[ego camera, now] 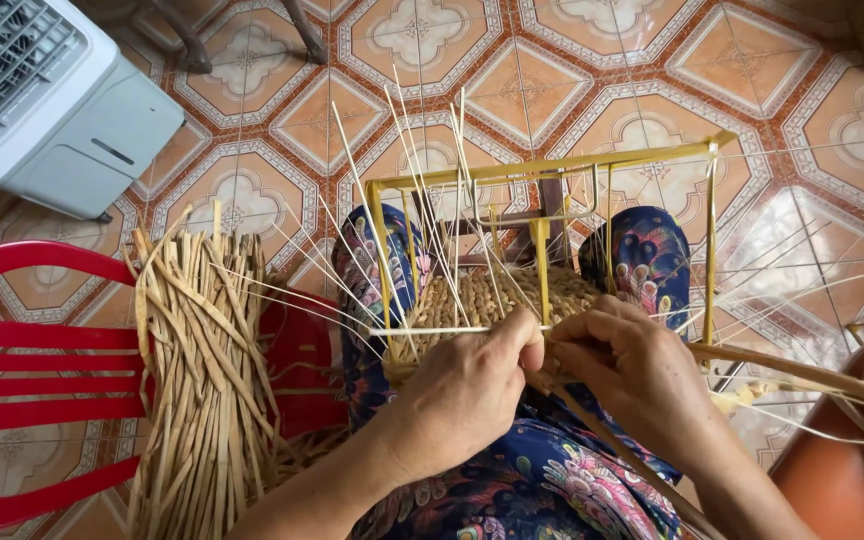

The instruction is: Weaving dried natural fibers onto a rectangular frame to construct a basket or furniture part.

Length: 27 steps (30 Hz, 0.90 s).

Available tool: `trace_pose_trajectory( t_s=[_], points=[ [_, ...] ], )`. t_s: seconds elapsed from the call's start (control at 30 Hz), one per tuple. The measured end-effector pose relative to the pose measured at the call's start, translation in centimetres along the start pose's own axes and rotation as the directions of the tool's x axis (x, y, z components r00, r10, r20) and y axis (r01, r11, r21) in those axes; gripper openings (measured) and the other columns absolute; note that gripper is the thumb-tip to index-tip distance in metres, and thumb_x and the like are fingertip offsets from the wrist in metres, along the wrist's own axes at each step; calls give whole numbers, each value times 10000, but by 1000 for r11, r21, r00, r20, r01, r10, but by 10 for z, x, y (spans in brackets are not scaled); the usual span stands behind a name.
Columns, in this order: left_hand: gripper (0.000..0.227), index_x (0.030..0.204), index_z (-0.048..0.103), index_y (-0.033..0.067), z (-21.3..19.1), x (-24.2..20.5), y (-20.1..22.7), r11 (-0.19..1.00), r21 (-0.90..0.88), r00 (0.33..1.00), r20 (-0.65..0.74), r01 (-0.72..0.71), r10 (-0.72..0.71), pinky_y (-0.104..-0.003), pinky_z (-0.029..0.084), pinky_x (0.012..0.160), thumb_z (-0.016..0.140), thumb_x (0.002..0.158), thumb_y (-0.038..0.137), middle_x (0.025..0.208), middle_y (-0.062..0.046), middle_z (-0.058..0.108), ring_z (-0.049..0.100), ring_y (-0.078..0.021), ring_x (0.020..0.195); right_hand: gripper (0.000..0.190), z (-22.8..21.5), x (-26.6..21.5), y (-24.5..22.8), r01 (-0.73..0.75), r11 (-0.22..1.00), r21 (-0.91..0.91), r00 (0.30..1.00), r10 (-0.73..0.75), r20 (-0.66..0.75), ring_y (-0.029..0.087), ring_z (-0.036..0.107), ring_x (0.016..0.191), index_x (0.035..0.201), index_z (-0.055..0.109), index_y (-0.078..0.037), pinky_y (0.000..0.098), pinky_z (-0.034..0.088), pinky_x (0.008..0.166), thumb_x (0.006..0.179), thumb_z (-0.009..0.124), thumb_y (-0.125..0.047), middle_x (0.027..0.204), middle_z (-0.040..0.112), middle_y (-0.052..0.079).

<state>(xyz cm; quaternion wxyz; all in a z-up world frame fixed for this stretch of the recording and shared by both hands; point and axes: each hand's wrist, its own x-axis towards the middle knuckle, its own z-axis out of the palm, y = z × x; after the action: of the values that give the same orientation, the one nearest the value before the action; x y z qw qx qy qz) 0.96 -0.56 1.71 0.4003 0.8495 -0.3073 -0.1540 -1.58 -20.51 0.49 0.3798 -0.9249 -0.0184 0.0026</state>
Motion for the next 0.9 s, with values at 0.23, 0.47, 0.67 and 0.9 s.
trace_pose_trajectory(
  t_s=[0.23, 0.47, 0.67, 0.9],
  points=[
    [95, 1023, 472, 35, 11, 4, -9, 999, -52, 995, -95, 1, -6, -301, 583, 398, 553, 1007, -13, 717, -90, 646, 677, -171, 522, 166, 4, -1, 14, 204, 977, -55, 979, -205, -9, 244, 639, 781, 933, 776, -87, 388, 511, 723, 795, 762, -180, 784, 674, 53],
    [147, 994, 494, 85, 17, 3, -10, 999, 36, 988, -151, -20, 25, -312, 570, 441, 616, 983, 3, 669, -41, 661, 679, -135, 515, 337, -24, -7, 4, 301, 938, -170, 953, -293, 71, 236, 663, 841, 1055, 739, -142, 413, 482, 731, 759, 761, -303, 885, 722, 17],
    [232, 1257, 501, 68, -7, -12, 21, 969, 77, 945, 214, 235, -246, -336, 575, 503, 607, 1053, 98, 831, -74, 663, 670, -203, 615, 422, -27, -20, 24, 198, 866, -459, 978, -143, 153, 210, 629, 906, 1101, 736, -225, 376, 487, 799, 793, 750, -513, 998, 671, 3],
    [449, 1191, 635, -71, 39, -24, -9, 847, 511, 873, -334, -149, 355, -308, 630, 766, 790, 802, 92, 1122, -145, 604, 615, -219, 951, 313, -35, -32, 26, 243, 821, -516, 968, -243, 69, 179, 636, 875, 947, 692, -200, 396, 456, 849, 828, 701, -490, 909, 681, -48]
  ],
)
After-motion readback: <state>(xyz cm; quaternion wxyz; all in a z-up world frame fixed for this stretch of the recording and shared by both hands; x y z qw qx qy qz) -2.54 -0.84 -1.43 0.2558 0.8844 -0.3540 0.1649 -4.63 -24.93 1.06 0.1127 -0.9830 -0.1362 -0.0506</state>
